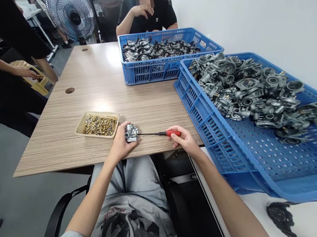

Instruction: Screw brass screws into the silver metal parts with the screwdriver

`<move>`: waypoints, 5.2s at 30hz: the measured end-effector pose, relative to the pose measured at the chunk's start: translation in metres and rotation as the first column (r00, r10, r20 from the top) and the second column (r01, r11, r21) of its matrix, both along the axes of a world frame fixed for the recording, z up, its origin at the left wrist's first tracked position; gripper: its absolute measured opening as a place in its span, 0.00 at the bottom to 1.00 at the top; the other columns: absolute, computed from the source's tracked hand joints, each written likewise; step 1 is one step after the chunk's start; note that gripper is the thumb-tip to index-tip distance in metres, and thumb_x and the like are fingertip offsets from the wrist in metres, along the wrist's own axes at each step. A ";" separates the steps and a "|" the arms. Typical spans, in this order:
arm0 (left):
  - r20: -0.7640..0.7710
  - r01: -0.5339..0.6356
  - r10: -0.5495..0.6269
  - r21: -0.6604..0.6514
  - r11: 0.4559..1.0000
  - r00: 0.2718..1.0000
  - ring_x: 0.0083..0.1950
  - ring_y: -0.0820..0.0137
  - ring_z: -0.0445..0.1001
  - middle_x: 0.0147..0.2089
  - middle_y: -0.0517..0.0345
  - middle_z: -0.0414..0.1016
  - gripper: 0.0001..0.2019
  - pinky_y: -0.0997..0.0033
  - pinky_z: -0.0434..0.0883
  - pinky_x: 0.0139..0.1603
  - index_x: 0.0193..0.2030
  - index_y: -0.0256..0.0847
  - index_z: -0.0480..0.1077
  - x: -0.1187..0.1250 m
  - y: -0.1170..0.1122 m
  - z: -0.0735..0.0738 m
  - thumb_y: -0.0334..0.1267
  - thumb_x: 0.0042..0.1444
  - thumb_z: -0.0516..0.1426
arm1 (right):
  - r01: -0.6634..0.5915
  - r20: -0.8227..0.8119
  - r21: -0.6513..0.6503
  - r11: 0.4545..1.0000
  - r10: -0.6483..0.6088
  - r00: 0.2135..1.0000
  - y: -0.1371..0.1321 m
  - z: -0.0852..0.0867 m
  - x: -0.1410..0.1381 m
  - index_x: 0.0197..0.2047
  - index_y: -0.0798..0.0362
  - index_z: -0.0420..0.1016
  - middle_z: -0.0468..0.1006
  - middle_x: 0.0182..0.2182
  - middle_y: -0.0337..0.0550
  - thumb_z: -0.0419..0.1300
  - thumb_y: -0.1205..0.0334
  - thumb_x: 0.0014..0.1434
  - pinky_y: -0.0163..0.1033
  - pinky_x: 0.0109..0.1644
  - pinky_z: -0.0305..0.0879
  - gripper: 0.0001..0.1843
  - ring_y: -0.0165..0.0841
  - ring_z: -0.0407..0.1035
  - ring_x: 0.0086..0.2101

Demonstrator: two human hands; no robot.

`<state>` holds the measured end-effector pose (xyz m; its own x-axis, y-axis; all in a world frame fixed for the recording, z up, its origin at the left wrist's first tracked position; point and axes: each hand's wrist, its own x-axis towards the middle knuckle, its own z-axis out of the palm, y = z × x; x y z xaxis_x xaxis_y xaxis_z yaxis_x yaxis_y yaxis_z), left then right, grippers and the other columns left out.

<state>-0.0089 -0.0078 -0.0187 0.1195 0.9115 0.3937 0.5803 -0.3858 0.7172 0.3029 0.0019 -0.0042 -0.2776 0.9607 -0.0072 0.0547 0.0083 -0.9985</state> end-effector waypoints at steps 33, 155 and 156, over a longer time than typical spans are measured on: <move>-0.048 -0.006 0.003 -0.065 0.998 0.999 0.51 0.63 0.70 0.52 0.54 0.63 0.47 0.63 0.70 0.60 0.79 0.47 0.52 0.001 -0.006 0.011 0.31 0.54 0.64 | 0.043 -0.008 0.054 0.998 -0.042 0.999 0.000 -0.005 -0.001 0.53 0.48 0.77 0.82 0.39 0.41 0.69 0.48 0.63 0.36 0.28 0.75 0.19 0.27 0.65 0.25; -0.074 -0.034 0.032 -0.034 0.999 0.997 0.60 0.56 0.70 0.59 0.47 0.66 0.41 0.55 0.71 0.64 0.75 0.44 0.52 0.002 -0.005 0.004 0.33 0.56 0.64 | -0.076 0.132 -0.035 0.996 0.080 0.988 0.000 -0.006 0.000 0.38 0.47 0.65 0.60 0.21 0.29 0.59 0.39 0.70 0.32 0.21 0.62 0.21 0.27 0.54 0.20; -0.072 -0.034 0.031 -0.035 0.999 0.997 0.60 0.56 0.70 0.60 0.46 0.66 0.41 0.55 0.70 0.65 0.75 0.44 0.52 0.002 -0.005 0.004 0.33 0.56 0.64 | -0.078 0.132 -0.036 0.996 0.082 0.988 -0.001 -0.005 0.000 0.38 0.47 0.65 0.60 0.21 0.29 0.59 0.39 0.70 0.32 0.21 0.62 0.21 0.27 0.54 0.20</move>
